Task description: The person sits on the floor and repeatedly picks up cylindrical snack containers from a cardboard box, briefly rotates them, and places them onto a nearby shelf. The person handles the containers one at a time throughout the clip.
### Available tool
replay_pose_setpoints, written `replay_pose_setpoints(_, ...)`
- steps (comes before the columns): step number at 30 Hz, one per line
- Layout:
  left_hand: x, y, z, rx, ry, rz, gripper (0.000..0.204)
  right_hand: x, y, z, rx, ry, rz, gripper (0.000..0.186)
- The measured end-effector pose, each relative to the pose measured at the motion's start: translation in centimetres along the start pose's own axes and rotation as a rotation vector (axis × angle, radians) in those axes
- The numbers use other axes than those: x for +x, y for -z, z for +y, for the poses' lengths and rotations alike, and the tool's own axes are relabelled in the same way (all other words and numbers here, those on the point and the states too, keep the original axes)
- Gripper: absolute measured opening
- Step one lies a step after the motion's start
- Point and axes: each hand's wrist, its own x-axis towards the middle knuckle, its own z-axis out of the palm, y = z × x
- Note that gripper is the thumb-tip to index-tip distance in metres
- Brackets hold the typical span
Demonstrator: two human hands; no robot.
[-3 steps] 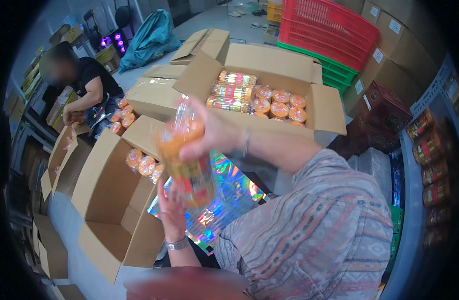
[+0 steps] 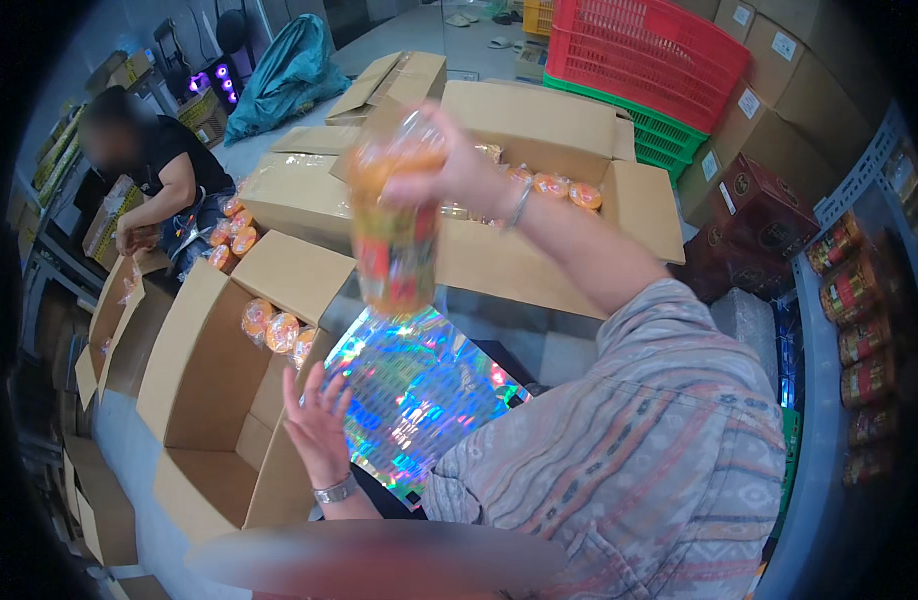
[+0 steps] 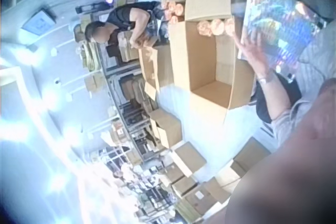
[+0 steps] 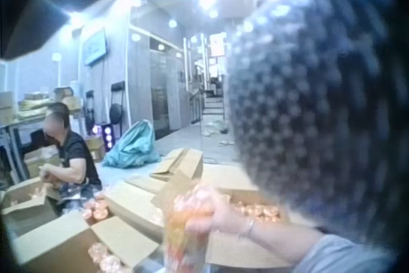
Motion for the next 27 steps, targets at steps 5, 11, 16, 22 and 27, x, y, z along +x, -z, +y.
replay_pose_setpoints(5, 0.2, 2.3, 1.4, -0.035, -0.085, 0.05, 0.101, 3.8, 13.5, 1.3, -0.525, -0.155, 0.579, 0.11)
replay_pose_setpoints(11, 0.7, 3.5, 2.1, -0.016, -0.116, 0.129, 0.092, 1.2, 24.0, 8.9, -0.443, -0.668, 0.573, 0.116)
replay_pose_setpoints(16, 1.7, 4.3, 2.8, -0.008, -0.108, 0.171, 0.09, 2.1, 24.7, 19.2, -0.428, -0.669, 0.861, 0.137)
replay_pose_setpoints(22, 1.6, 4.0, 3.2, 0.051, -0.128, 0.224, 0.091, 4.3, 24.7, 27.6, -0.613, -0.762, 1.0, 0.156)
replay_pose_setpoints(27, 1.5, 6.2, 3.3, 0.136, -0.152, 0.284, 0.074, 4.2, 25.1, 25.7, -0.958, -0.489, 1.022, 0.128)
